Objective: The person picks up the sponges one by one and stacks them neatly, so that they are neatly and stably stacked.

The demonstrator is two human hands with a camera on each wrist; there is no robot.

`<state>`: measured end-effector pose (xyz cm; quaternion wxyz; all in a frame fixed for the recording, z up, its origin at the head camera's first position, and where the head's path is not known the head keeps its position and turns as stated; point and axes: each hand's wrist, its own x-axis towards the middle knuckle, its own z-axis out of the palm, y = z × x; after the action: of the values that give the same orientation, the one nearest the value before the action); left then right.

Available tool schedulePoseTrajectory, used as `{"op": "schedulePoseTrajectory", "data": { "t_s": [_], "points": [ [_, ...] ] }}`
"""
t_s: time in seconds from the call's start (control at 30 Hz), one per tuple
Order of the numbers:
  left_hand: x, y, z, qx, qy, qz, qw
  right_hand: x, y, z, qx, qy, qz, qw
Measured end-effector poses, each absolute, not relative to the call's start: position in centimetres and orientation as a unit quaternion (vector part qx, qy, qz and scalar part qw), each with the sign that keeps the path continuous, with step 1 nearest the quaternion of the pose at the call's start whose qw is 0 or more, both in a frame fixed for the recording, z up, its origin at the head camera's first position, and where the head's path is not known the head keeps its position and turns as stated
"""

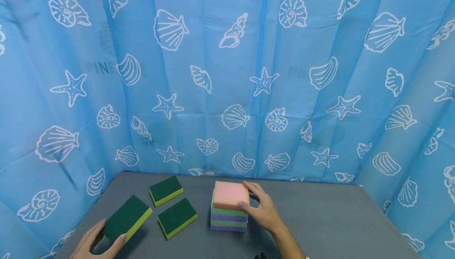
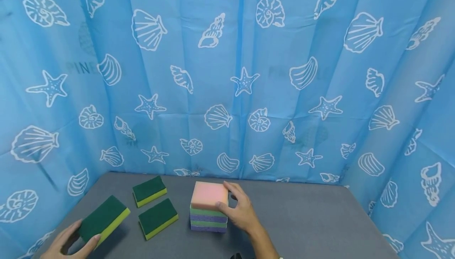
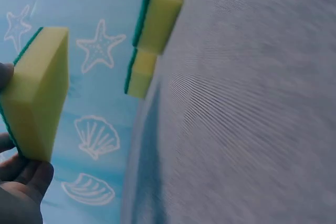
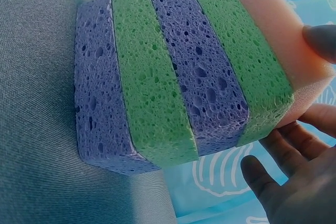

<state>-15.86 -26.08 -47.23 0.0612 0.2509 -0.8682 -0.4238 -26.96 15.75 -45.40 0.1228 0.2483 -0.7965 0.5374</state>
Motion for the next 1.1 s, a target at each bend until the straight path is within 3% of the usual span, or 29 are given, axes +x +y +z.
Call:
{"op": "schedulePoseTrajectory", "data": {
  "t_s": [0.17, 0.33, 0.7, 0.87, 1.1],
  "points": [
    [-16.1, -24.7, -46.3, 0.228, -0.839, -0.475, 0.137, -27.0, 15.7, -45.5, 0.252, -0.79, 0.546, 0.119],
    [-17.6, -24.8, -48.4, 0.219, -0.835, -0.458, 0.211, -27.0, 15.6, -45.6, 0.257, -0.786, 0.551, 0.113],
    [-22.6, -26.7, -54.3, 0.084, -0.84, -0.449, 0.292, -27.1, 15.5, -45.5, 0.258, -0.783, 0.551, 0.128],
    [-24.9, -26.5, -54.8, 0.021, -0.856, -0.421, 0.298, -26.3, 15.3, -44.5, 0.254, -0.786, 0.549, 0.13],
    [-19.5, -18.7, -41.3, -0.074, -0.825, -0.477, 0.293, -27.1, 15.7, -45.6, 0.253, -0.785, 0.553, 0.118]
  ]
}}
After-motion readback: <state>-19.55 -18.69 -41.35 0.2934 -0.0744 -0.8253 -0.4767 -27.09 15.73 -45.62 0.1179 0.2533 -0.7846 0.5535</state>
